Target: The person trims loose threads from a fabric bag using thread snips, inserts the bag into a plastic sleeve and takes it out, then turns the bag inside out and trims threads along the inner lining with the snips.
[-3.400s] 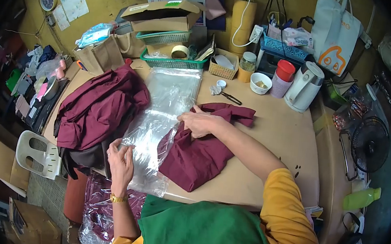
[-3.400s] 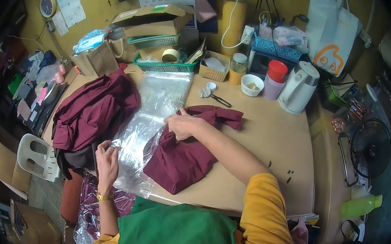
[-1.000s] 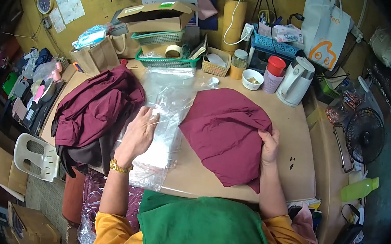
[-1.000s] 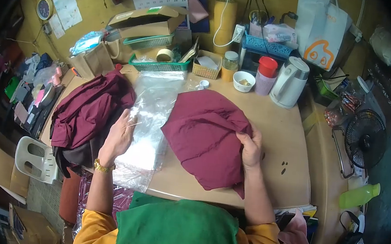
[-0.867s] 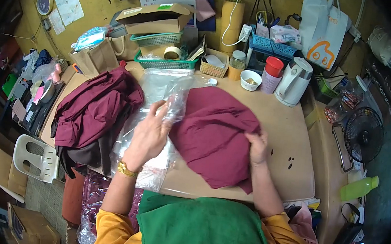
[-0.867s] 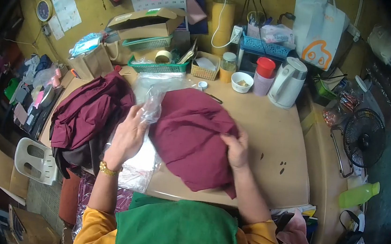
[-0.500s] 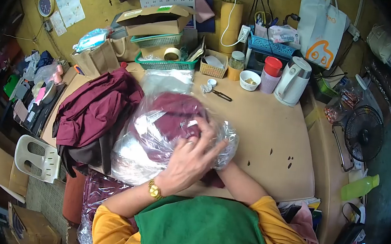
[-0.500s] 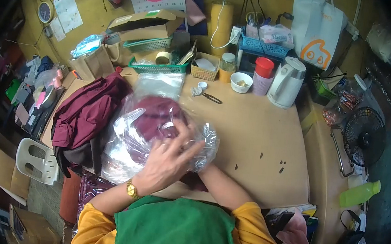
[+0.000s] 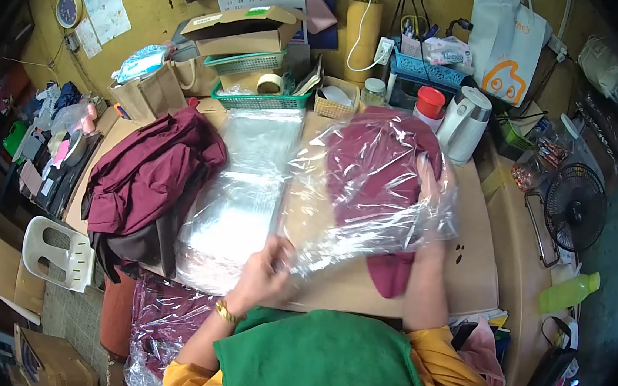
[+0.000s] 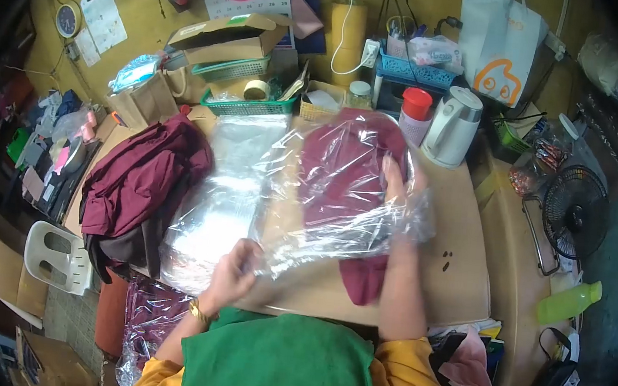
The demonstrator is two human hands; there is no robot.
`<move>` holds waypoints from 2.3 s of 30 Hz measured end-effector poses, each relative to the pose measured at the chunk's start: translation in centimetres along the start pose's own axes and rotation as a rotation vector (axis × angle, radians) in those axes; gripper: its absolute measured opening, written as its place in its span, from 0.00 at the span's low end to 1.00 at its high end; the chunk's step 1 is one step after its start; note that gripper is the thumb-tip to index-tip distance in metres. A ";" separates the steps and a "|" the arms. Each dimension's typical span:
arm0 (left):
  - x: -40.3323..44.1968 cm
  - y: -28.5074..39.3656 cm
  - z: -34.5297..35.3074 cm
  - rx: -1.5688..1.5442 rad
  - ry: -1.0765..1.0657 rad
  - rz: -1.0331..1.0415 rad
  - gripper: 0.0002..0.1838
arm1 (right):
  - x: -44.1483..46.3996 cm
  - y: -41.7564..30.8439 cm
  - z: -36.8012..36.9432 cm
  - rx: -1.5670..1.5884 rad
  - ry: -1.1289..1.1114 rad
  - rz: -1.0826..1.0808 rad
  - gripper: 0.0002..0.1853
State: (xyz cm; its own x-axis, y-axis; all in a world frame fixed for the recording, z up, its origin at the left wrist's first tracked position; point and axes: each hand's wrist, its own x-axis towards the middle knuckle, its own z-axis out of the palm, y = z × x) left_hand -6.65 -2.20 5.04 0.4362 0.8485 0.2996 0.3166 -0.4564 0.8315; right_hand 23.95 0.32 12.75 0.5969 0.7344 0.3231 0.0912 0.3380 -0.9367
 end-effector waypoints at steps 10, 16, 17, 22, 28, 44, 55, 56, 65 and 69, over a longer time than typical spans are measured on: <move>-0.5 3.1 2.7 0.199 0.115 0.182 0.14 | -4.8 6.0 1.7 -0.119 -1.579 0.212 0.24; -1.5 3.1 0.7 0.055 -0.361 0.015 0.14 | -3.7 13.6 1.2 -1.339 -0.989 -0.205 0.41; -1.5 3.3 0.6 0.023 -0.464 0.051 0.14 | -2.1 13.5 0.8 -1.339 -0.991 -0.206 0.41; -0.8 4.3 2.7 -0.222 -0.520 -0.141 0.24 | -0.7 14.9 2.7 -1.191 -0.938 -0.294 0.47; 2.9 4.0 4.0 -0.243 -1.128 0.162 0.36 | -0.7 18.0 4.5 -1.301 -0.796 -0.283 0.37; 4.9 3.3 11.1 -0.151 -0.778 0.398 0.09 | -1.7 13.0 -2.4 -1.261 -1.126 -0.235 0.44; 2.6 4.5 7.0 -0.465 -0.609 -0.121 0.12 | -10.2 13.1 -0.2 -0.441 -1.245 -0.269 0.34; 2.5 4.0 4.9 -0.268 -0.300 -0.043 0.17 | -9.8 10.3 0.8 -0.431 -1.210 -0.095 0.28; 1.8 -1.8 4.8 0.096 -0.037 -0.184 0.51 | -0.8 12.4 2.1 -1.224 -0.971 -0.656 0.33; 1.3 -2.9 5.5 -0.001 -0.078 -0.339 0.44 | 2.7 15.2 2.0 -0.912 -0.848 -0.645 0.25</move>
State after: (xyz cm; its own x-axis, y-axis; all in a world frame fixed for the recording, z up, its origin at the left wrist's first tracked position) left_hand -2.33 -1.22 0.48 0.3697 0.9286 -0.0305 0.4535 -0.1516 0.8783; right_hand 25.34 8.67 -0.36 -0.3755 0.8362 0.3997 0.8356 0.4920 -0.2445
